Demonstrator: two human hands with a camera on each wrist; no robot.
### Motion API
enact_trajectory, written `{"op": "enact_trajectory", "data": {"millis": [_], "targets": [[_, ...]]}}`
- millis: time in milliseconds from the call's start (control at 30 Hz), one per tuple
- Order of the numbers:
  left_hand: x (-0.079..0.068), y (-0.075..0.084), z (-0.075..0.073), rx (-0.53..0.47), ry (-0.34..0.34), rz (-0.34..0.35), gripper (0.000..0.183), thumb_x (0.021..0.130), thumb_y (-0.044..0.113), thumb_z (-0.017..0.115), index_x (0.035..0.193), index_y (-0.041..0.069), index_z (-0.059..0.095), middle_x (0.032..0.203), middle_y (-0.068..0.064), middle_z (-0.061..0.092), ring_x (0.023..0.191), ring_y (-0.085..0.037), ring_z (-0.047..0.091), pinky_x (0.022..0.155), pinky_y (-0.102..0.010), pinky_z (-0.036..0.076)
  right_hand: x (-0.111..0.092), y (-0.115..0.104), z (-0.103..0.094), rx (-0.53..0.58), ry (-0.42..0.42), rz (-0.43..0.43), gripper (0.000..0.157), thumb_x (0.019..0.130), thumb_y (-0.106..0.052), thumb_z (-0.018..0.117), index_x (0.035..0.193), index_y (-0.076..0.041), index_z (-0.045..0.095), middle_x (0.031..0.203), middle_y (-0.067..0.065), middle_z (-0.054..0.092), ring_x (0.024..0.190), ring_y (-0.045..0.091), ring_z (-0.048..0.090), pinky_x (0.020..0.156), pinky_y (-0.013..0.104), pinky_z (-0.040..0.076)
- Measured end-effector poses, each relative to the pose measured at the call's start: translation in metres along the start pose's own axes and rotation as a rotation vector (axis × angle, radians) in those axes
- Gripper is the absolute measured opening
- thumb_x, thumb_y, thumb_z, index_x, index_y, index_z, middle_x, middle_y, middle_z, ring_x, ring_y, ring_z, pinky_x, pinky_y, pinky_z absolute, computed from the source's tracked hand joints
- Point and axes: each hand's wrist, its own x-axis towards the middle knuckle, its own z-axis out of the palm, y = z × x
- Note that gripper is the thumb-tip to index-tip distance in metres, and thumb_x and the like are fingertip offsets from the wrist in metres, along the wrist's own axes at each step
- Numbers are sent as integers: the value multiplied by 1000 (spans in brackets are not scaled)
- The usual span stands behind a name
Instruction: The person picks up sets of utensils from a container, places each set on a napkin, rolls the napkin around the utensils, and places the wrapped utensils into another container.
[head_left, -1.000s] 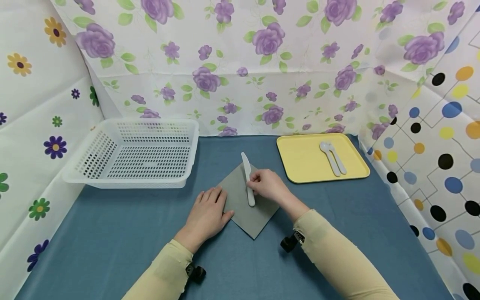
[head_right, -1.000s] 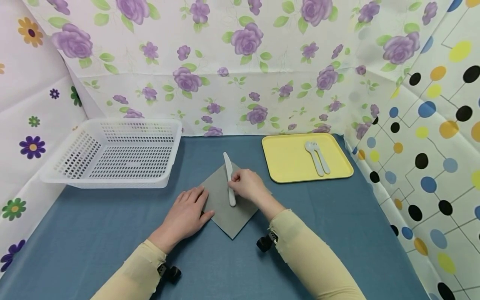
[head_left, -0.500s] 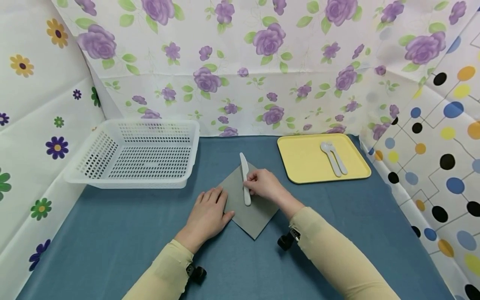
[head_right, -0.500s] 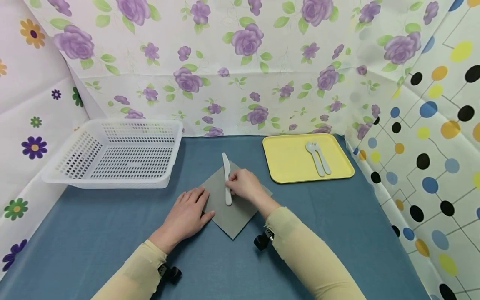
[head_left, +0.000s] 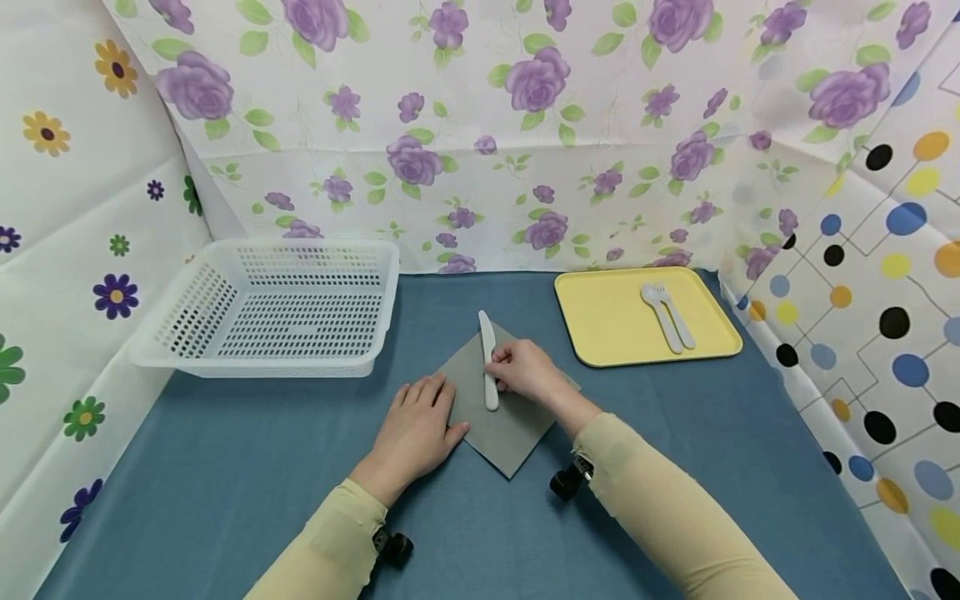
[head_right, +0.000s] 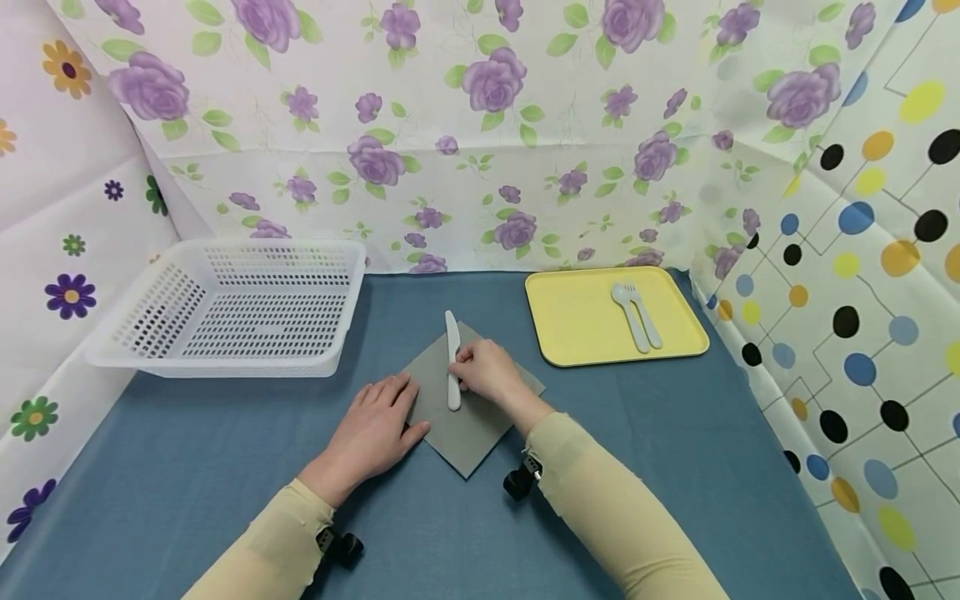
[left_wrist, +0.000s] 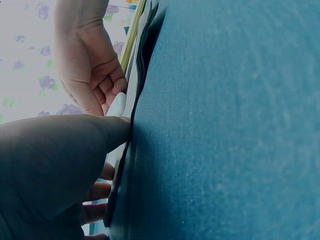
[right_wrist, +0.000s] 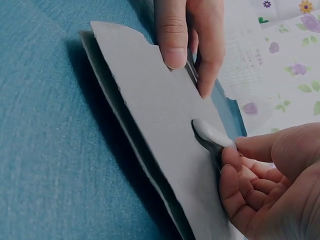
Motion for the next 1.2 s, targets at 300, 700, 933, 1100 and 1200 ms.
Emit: {"op": "enact_trajectory", "data": {"millis": [300,700,933,1100,1200], "targets": [[0,0,0,-5,-1,-6,63,108,40,75,152,-2,61,159,-25,55,147,-45,51,122,-63,40,3,-3,6,-68,56,-25,18,106,-18,78,91,-8,78,71,-1,72,63,12,68,57,26,51],[-1,-1,4,-7,2,-5,63,108,41,74,153,-2,61,159,-25,54,147,-45,52,122,-63,40,25,28,26,-170,145,-126,19,102,-20,74,83,-16,71,67,-3,66,57,15,61,52,32,48],[0,-2,5,-7,-19,-9,65,109,42,73,156,-1,59,162,-24,52,150,-44,49,124,-62,38,5,1,18,-263,136,-100,23,105,-19,76,83,-14,71,72,0,66,62,18,60,57,34,49],[0,-3,5,-7,-18,-5,65,109,43,73,155,-1,59,162,-24,53,149,-44,49,123,-62,39,0,-6,19,-362,157,-100,16,108,-20,75,92,-15,72,81,-1,66,67,14,59,62,31,50],[0,-3,4,-5,-14,-2,65,109,42,73,155,-1,59,161,-24,53,149,-44,50,123,-62,39,-2,-7,20,-383,166,-113,12,108,-20,75,97,-14,74,84,-1,68,69,15,60,64,33,52]]}}
